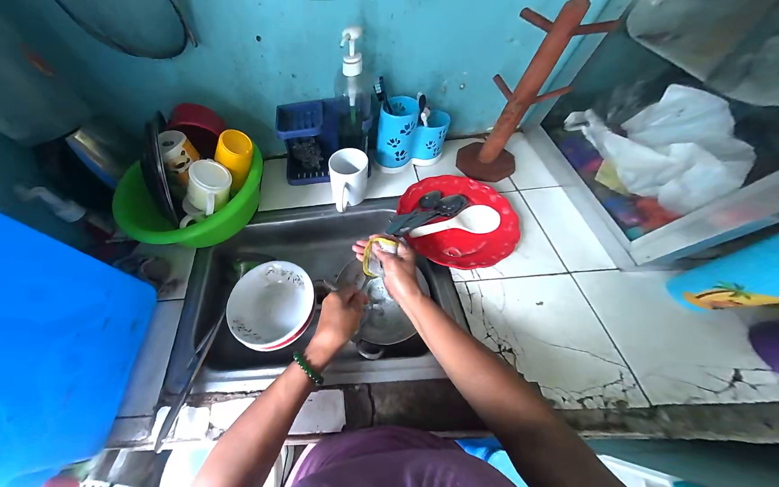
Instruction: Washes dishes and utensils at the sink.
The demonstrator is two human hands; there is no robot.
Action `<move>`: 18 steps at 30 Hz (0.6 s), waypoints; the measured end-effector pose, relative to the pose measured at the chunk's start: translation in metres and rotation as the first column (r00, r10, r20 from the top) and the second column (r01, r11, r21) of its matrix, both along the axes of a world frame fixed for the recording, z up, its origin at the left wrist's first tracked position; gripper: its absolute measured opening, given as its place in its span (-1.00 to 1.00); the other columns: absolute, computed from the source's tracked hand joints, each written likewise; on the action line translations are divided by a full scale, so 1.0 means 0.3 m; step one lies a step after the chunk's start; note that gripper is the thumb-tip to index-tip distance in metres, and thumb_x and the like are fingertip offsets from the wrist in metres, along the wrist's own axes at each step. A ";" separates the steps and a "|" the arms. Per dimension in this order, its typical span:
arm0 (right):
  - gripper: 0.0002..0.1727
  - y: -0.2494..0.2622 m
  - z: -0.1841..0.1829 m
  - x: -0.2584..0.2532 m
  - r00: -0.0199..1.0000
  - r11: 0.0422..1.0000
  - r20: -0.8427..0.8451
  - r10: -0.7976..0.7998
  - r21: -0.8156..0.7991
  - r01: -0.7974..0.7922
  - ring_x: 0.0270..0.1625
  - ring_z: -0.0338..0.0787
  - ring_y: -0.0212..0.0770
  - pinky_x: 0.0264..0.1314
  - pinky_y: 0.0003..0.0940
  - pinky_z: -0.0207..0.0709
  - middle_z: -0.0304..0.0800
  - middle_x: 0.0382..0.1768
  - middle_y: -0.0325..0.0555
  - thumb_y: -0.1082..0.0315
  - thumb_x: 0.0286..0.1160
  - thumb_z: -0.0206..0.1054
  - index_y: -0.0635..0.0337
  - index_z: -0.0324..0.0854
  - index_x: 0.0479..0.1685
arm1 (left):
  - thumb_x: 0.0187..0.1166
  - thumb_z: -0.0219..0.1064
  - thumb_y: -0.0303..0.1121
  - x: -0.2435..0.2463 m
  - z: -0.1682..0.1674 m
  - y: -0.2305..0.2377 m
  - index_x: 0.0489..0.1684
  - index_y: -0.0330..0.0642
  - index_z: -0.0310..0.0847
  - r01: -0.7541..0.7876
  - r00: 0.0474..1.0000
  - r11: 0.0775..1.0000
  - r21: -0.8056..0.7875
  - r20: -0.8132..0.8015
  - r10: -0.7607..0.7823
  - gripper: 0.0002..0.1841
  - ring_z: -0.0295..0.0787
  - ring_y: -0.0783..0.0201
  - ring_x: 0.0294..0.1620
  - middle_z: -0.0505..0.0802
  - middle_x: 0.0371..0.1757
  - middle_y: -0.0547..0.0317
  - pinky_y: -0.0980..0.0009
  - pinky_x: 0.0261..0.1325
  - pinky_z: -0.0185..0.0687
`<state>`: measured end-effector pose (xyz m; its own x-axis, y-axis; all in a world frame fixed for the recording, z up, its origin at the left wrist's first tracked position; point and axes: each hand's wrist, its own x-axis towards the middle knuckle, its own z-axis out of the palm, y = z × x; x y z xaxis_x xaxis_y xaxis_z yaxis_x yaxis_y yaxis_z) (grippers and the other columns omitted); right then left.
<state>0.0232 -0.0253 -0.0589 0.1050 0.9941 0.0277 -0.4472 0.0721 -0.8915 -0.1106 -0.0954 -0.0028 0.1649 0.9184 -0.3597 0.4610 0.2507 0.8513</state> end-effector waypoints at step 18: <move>-0.76 -0.053 0.027 -0.044 0.996 0.987 -0.083 0.032 -0.157 -0.045 -0.12 0.94 -0.08 0.03 -0.19 0.84 0.89 -0.12 0.13 0.48 0.80 0.09 0.45 0.48 0.24 | 0.82 0.10 -0.39 0.039 -0.004 -0.011 -0.03 -0.38 0.70 -0.156 0.980 0.988 0.011 0.125 0.153 -0.74 0.38 0.46 -0.63 0.59 -0.52 0.25 0.51 -0.50 0.39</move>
